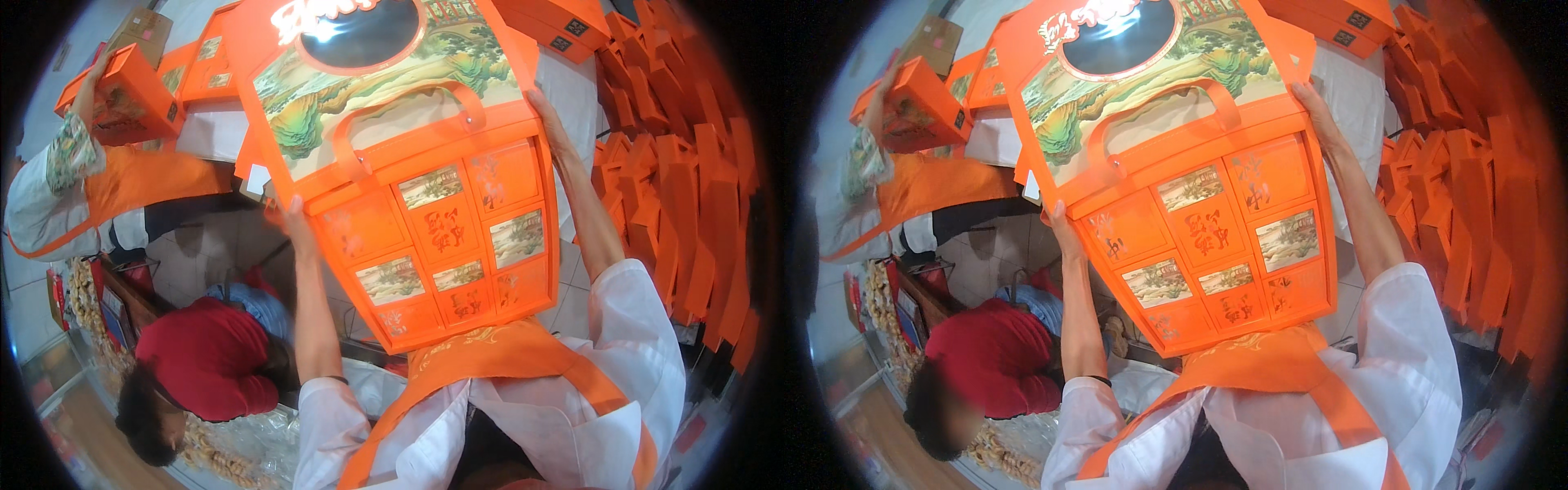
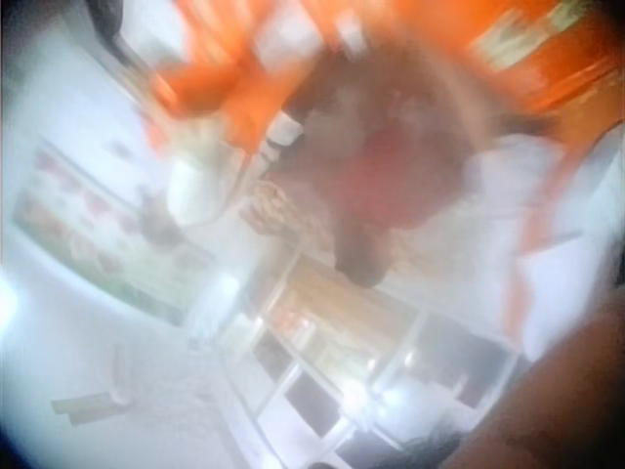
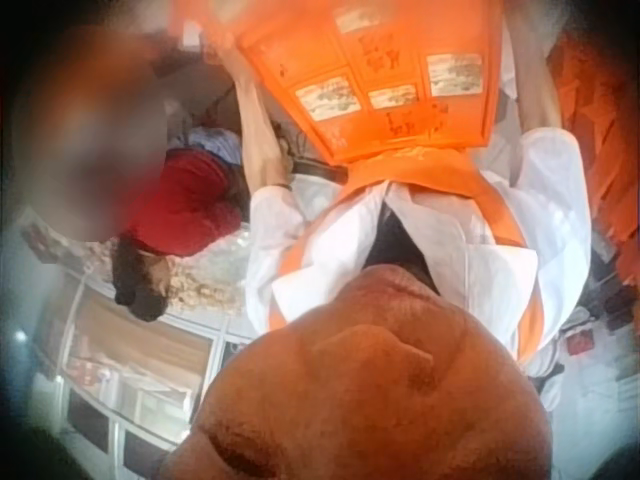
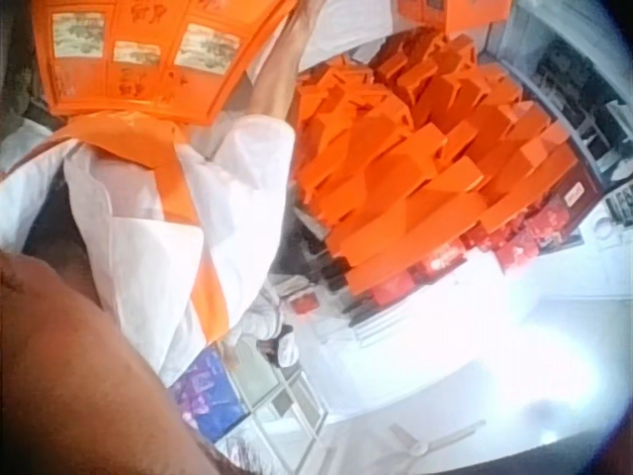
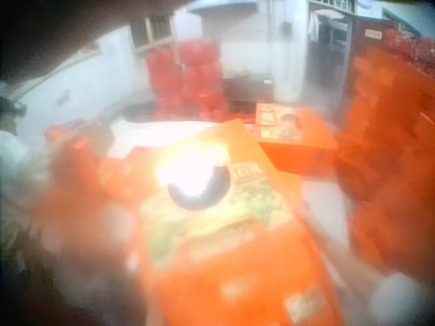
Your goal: The person assembles orange cardboard gift boxes by folding the flaps and inserting inner trays. They repeatedly pick up flat box components, fold them into shape, and place the finished boxes on a stack.
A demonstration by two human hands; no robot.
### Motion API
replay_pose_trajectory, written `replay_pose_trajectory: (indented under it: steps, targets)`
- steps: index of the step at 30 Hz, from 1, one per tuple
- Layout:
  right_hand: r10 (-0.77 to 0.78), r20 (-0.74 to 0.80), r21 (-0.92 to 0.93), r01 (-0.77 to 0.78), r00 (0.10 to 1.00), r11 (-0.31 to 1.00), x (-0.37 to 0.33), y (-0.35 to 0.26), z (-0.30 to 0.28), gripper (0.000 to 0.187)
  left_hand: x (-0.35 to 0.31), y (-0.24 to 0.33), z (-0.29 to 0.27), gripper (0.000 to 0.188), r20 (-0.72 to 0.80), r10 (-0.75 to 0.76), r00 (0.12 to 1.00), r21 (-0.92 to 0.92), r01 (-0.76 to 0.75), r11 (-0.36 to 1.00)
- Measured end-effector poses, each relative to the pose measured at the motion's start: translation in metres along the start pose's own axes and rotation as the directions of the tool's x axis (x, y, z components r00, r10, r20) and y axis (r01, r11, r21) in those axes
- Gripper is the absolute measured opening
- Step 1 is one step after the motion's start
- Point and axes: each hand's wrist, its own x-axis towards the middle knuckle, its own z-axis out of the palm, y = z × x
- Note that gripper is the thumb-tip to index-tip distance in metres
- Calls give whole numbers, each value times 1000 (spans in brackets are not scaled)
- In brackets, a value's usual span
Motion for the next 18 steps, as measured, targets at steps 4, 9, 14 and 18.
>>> replay_pose_trajectory:
  steps: [4,9,14,18]
  targets:
    - [5,-24,-9,-5,1000,1000,-2,3,-9,52,8,23,-4,48,95,-183,979,-130,194,972]
    - [-18,-8,-36,17,1000,999,4,9,-20,54,46,34,-17,54,277,-488,828,-137,536,833]
    - [23,-5,35,-23,1000,999,6,16,-31,51,49,13,-20,59,306,-416,856,-118,468,876]
    - [72,2,160,-72,997,984,0,18,-24,43,24,28,-3,44,289,-237,928,-174,294,940]
